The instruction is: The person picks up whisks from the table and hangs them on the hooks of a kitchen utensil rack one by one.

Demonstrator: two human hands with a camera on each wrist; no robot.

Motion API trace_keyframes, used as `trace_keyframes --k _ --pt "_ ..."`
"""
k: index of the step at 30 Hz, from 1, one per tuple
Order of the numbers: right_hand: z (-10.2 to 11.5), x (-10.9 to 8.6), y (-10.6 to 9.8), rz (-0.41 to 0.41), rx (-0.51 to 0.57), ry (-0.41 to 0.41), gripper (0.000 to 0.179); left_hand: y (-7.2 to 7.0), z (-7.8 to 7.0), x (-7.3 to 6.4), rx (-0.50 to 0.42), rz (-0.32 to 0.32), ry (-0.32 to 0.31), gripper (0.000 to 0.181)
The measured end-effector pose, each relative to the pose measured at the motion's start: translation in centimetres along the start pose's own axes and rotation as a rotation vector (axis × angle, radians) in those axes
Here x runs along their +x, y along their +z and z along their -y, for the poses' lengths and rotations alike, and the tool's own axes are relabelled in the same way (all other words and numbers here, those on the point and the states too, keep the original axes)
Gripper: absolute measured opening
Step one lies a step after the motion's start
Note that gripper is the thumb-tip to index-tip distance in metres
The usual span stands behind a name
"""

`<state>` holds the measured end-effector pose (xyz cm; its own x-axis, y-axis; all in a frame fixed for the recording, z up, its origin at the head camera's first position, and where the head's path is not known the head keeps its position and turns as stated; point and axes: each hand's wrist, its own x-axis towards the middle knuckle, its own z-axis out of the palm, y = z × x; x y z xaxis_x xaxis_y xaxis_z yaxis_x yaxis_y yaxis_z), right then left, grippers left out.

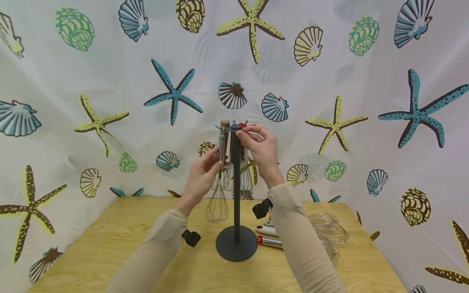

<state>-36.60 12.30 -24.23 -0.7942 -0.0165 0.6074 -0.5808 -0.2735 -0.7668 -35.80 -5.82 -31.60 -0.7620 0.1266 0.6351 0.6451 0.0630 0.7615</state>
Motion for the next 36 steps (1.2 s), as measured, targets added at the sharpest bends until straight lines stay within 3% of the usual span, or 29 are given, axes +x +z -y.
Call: trace_keyframes --k 6,14,20,27,31,36 --pt "0.1 0.0 0.2 0.021 -0.019 0.009 0.009 -0.1 0.2 0.2 -0.001 -0.014 0.009 0.045" --pt "0.0 0.1 0.4 0.021 -0.015 -0.003 0.012 -0.9 -0.2 0.6 0.076 -0.040 0.024 0.041" --pt "0.2 0.0 0.0 -0.004 -0.041 -0.027 0.030 -1.5 -0.7 0.7 0.127 -0.037 0.036 0.038" --pt "0.2 -0.2 -0.8 -0.056 -0.102 -0.054 0.030 -2.0 -0.9 1.2 0.155 -0.066 0.030 0.035" --pt "-0.5 -0.6 -1.6 -0.082 -0.143 -0.042 0.030 -1.8 -2.0 1.2 0.175 -0.070 0.032 0.035" --pt "-1.2 -1.2 -2.4 -0.091 -0.203 -0.044 0.031 -1.5 -4.7 0.7 0.216 -0.077 0.041 0.034"
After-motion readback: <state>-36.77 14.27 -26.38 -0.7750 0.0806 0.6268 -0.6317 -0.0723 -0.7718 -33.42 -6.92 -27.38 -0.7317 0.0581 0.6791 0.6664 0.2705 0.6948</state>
